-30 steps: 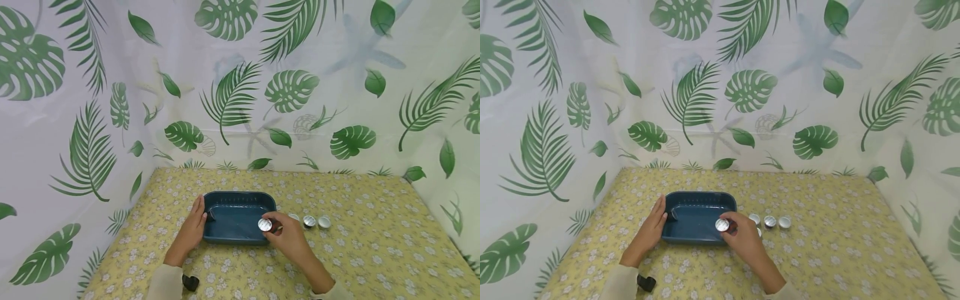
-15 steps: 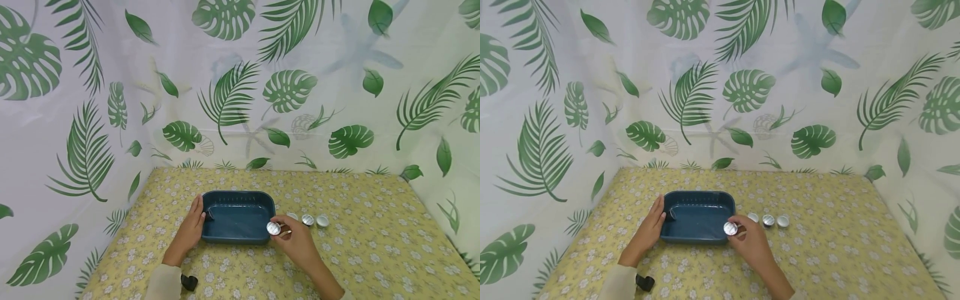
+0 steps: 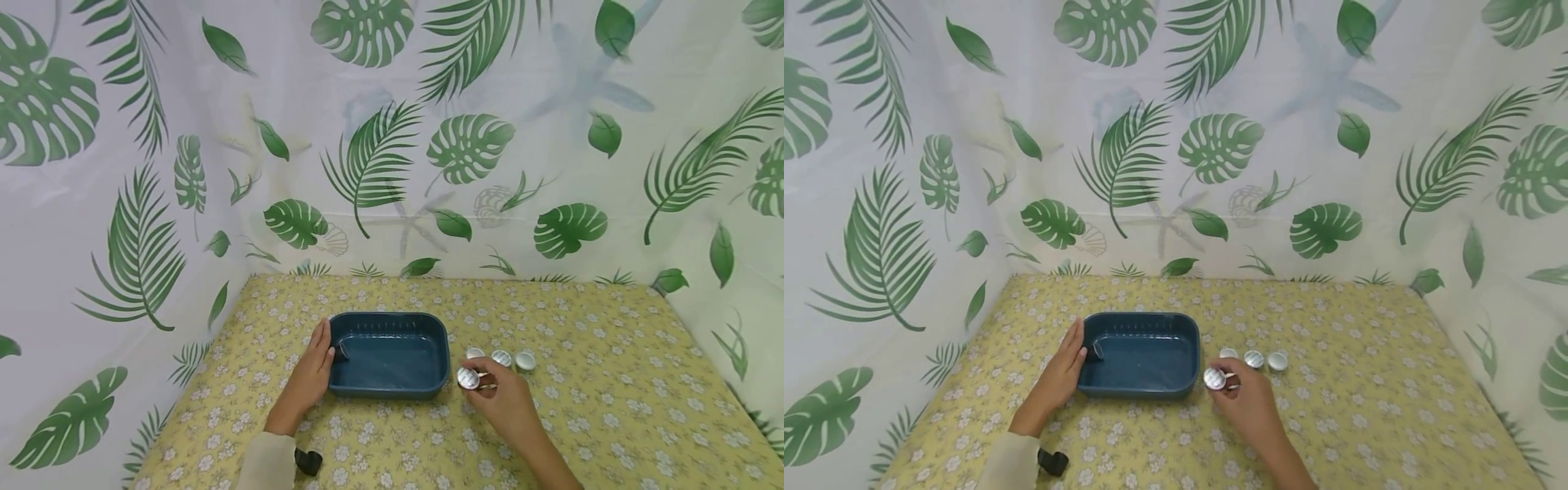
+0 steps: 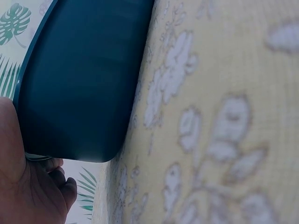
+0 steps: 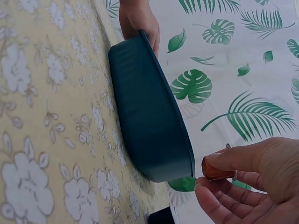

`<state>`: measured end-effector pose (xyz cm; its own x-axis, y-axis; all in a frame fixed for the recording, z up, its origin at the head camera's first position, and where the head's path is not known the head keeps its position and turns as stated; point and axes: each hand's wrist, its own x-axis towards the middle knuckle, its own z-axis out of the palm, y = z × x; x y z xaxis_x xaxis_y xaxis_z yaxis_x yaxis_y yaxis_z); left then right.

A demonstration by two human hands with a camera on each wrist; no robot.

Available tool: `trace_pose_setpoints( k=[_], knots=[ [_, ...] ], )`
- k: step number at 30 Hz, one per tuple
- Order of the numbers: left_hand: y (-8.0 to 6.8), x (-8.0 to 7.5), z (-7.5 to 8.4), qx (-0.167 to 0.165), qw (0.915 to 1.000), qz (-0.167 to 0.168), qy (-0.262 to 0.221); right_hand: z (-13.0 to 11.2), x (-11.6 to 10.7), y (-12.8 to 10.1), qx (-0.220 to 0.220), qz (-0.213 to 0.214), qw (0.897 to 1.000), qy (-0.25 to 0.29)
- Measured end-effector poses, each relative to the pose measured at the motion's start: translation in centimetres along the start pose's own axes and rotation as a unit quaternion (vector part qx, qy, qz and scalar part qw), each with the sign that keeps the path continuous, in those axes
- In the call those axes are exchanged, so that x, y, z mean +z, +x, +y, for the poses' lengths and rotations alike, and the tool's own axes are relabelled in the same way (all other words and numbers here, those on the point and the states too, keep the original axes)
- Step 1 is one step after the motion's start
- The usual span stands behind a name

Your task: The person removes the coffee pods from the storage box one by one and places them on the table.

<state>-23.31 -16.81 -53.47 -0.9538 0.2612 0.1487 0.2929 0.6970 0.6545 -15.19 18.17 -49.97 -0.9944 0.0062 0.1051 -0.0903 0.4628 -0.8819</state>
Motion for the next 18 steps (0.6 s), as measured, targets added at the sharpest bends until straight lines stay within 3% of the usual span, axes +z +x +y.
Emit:
trace_pose_setpoints(
  k=[12, 18],
  knots=[
    [0.1, 0.0, -0.1, 0.001, 1.0000, 0.000, -0.001, 1.5, -1.4, -0.5, -0.001, 0.019, 0.999, -0.039],
    [0.0, -0.1, 0.0, -0.001, 1.0000, -0.004, -0.007, 1.9, -2.4, -0.5, 0.026, 0.021, 0.998, -0.049]
  ],
)
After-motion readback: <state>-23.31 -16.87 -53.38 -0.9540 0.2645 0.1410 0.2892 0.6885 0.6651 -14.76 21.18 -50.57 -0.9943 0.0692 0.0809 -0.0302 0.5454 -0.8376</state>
